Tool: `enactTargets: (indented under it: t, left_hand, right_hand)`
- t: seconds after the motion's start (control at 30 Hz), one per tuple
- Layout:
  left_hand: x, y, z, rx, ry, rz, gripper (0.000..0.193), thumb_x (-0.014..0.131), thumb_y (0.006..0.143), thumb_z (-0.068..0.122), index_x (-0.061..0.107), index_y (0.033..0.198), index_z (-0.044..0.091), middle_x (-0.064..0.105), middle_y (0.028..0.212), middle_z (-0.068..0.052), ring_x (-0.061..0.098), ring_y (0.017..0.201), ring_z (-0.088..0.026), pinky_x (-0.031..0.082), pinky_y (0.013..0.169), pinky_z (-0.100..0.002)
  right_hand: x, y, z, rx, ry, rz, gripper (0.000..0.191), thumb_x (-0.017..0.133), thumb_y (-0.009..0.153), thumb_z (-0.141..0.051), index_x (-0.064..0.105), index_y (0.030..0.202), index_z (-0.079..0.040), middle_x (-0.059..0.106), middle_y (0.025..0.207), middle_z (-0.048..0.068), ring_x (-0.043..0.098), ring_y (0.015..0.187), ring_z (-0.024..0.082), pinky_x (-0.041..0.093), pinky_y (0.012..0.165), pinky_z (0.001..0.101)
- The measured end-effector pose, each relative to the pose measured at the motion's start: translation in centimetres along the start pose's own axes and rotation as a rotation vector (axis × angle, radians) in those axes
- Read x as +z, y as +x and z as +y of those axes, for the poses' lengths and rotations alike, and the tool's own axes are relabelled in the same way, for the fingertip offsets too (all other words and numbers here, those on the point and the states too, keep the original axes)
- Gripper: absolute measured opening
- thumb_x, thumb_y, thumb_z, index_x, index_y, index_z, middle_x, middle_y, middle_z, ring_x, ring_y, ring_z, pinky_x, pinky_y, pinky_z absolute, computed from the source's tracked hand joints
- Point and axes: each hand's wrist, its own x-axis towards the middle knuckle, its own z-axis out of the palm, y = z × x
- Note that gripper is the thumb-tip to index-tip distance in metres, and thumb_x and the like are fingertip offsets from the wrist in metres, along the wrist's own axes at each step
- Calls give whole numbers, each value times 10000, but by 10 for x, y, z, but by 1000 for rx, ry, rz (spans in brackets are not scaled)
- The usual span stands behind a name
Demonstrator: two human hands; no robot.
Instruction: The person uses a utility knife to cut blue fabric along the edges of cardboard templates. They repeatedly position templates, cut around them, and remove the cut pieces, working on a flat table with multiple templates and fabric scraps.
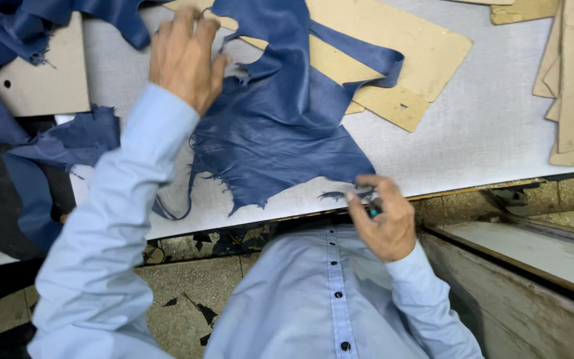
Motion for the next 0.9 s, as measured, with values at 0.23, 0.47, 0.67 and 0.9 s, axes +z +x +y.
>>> enactTargets:
  t: [0.23,0.47,0.67,0.9]
  left_hand:
    - [42,-123,-21,-317,65,-120,644,911,735,385,660,1154,-35,631,1082,-216,571,935,-380,388,845,-502]
    - [20,-116,-14,-446,41,-357,161,754,948,183,715,957,27,694,879,-136,619,876,-319,349,911,-480]
    - [60,-135,30,-157,209,-217,836,742,882,472,467,1432,-94,452,1475,-302,429,1387,-427,221,1211,-559]
    - [91,-169,118,50,-51,-332,1167,562,865,798,253,1595,-59,207,1666,-260,145,1563,-430,104,1284,-588]
  right_hand:
    - [30,32,25,40,-235,57,406,870,831,-190,629,1048,56,658,959,206,658,783,316,533,653,420]
    - [15,43,28,-25,-105,-59,187,802,910,-99,655,957,7,706,989,166,681,805,284,533,710,391]
    - [14,35,25,278,26,-74,218,788,939,-128,642,1022,10,721,852,129,686,727,169,533,682,307]
    - [10,35,38,284,69,-15,216,781,949,-100,637,1048,26,712,880,82,611,730,108,516,670,269]
